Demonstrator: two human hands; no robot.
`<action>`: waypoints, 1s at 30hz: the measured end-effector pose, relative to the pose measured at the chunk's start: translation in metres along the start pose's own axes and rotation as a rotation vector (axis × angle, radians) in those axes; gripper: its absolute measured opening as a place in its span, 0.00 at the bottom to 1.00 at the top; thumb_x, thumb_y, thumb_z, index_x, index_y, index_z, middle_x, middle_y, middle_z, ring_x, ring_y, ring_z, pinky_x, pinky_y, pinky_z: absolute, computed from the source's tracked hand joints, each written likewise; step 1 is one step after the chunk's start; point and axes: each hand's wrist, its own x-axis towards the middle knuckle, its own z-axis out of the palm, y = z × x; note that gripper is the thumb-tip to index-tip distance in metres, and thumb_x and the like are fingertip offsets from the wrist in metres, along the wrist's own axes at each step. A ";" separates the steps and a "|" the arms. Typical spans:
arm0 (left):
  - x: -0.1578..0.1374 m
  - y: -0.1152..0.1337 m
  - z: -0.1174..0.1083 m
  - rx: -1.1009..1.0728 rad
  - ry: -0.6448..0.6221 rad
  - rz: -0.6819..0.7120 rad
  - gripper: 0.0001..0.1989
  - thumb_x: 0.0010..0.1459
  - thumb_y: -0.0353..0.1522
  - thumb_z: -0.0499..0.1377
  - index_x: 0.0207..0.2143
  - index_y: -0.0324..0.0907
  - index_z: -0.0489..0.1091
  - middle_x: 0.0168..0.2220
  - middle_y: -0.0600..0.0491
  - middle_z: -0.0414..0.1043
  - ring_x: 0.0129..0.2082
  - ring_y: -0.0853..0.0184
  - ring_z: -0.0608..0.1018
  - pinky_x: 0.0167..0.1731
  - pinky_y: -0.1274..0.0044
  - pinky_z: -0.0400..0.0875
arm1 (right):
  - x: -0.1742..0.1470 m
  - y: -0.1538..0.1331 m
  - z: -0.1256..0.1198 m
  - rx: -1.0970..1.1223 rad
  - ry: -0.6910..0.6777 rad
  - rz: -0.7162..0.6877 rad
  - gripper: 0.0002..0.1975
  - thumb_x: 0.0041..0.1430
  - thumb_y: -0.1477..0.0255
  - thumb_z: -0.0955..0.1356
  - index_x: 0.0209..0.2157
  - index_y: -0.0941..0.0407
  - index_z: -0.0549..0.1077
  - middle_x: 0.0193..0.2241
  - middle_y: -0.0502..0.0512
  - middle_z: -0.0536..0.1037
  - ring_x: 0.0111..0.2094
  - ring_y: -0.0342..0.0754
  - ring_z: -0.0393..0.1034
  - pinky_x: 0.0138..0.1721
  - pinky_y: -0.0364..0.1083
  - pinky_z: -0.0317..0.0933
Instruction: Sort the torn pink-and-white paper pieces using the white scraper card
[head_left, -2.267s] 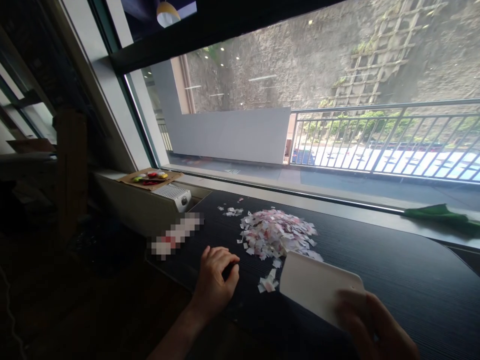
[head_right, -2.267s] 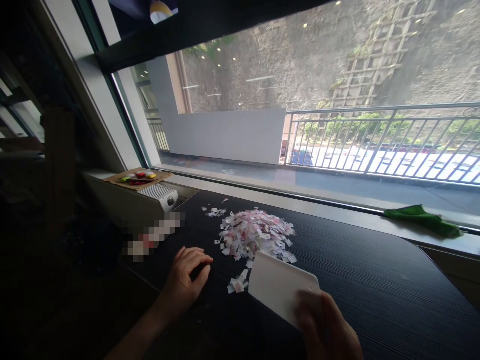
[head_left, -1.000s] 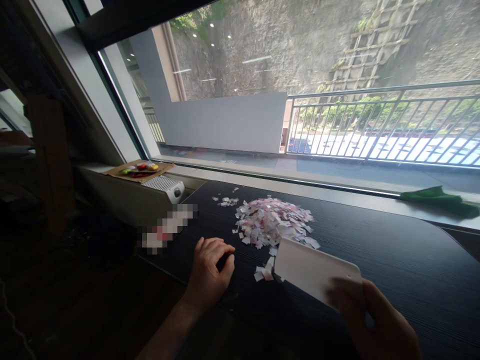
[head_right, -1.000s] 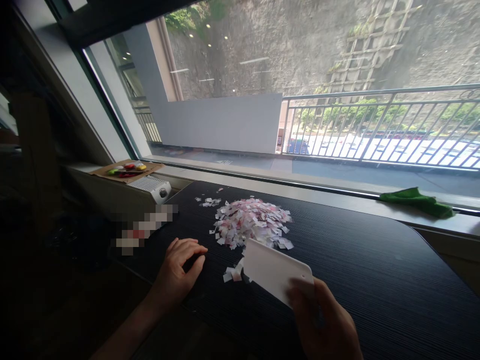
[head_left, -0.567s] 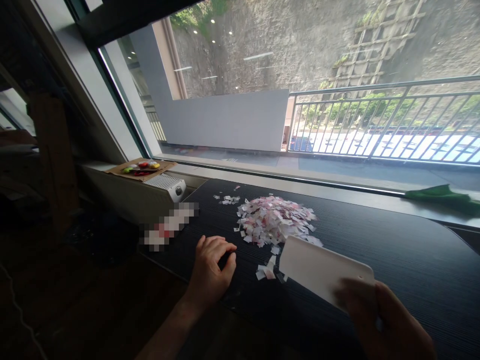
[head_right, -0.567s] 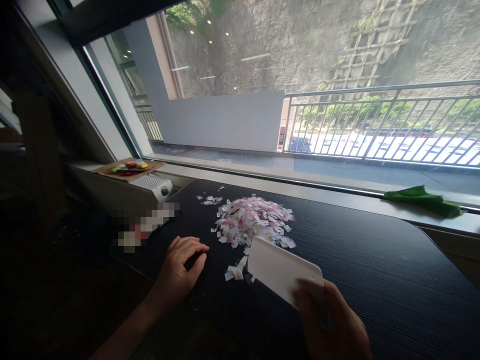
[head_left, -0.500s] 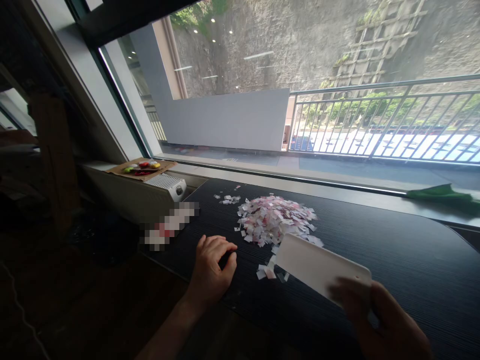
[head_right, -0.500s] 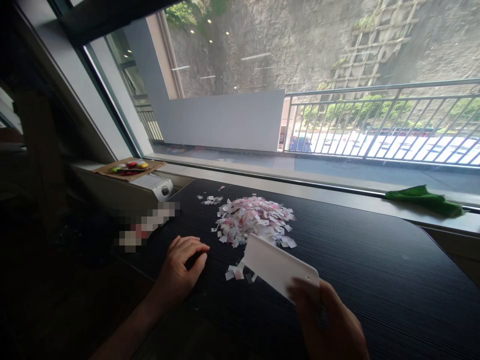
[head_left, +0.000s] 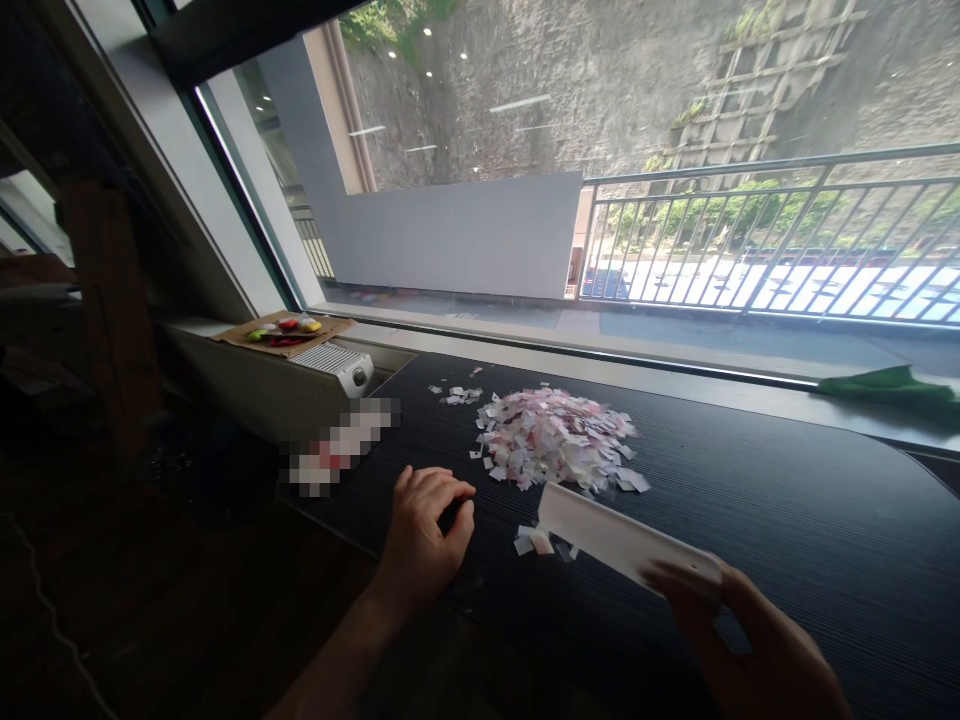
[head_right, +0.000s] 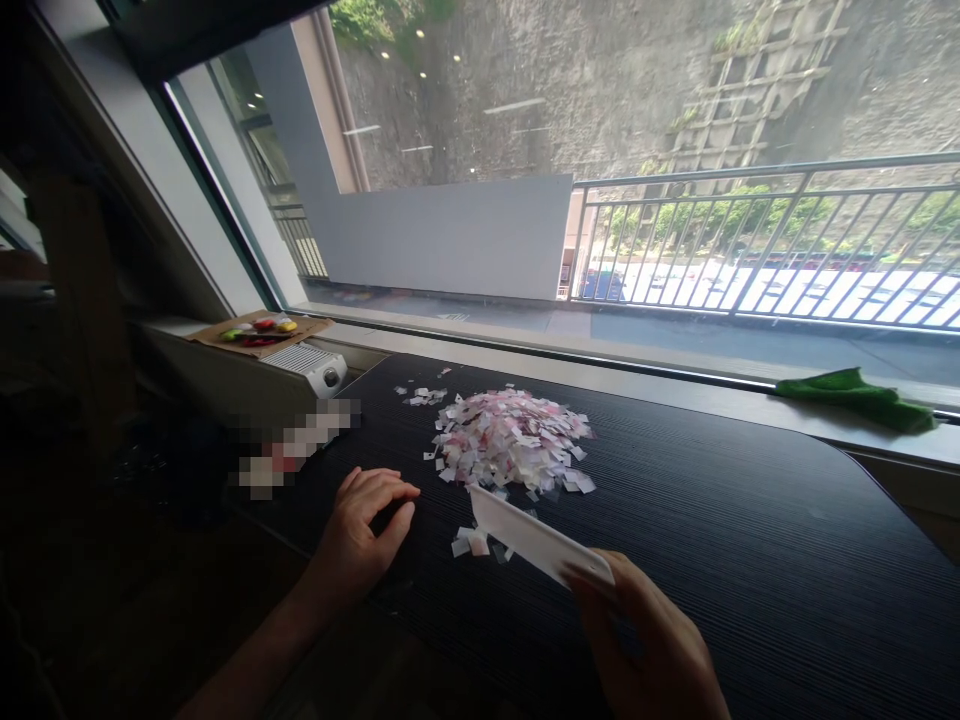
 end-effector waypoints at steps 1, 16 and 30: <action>0.000 0.001 0.000 0.000 0.000 -0.002 0.08 0.55 0.30 0.53 0.33 0.45 0.72 0.34 0.53 0.77 0.44 0.60 0.75 0.56 0.56 0.55 | 0.000 0.000 0.000 0.003 -0.008 0.005 0.07 0.61 0.69 0.64 0.37 0.51 0.73 0.29 0.49 0.82 0.26 0.46 0.78 0.26 0.39 0.71; 0.000 0.001 -0.001 0.003 -0.008 -0.003 0.08 0.55 0.31 0.53 0.32 0.45 0.72 0.34 0.53 0.77 0.44 0.60 0.75 0.56 0.57 0.55 | -0.003 -0.002 -0.008 -0.065 0.038 0.137 0.05 0.59 0.69 0.64 0.36 0.52 0.72 0.28 0.49 0.82 0.23 0.46 0.77 0.26 0.40 0.71; 0.001 0.002 -0.002 0.015 -0.003 -0.002 0.08 0.55 0.30 0.53 0.32 0.45 0.73 0.34 0.53 0.77 0.44 0.59 0.75 0.56 0.57 0.56 | -0.006 0.000 -0.006 -0.051 0.065 0.202 0.06 0.59 0.67 0.64 0.36 0.51 0.72 0.29 0.50 0.82 0.26 0.48 0.78 0.28 0.42 0.72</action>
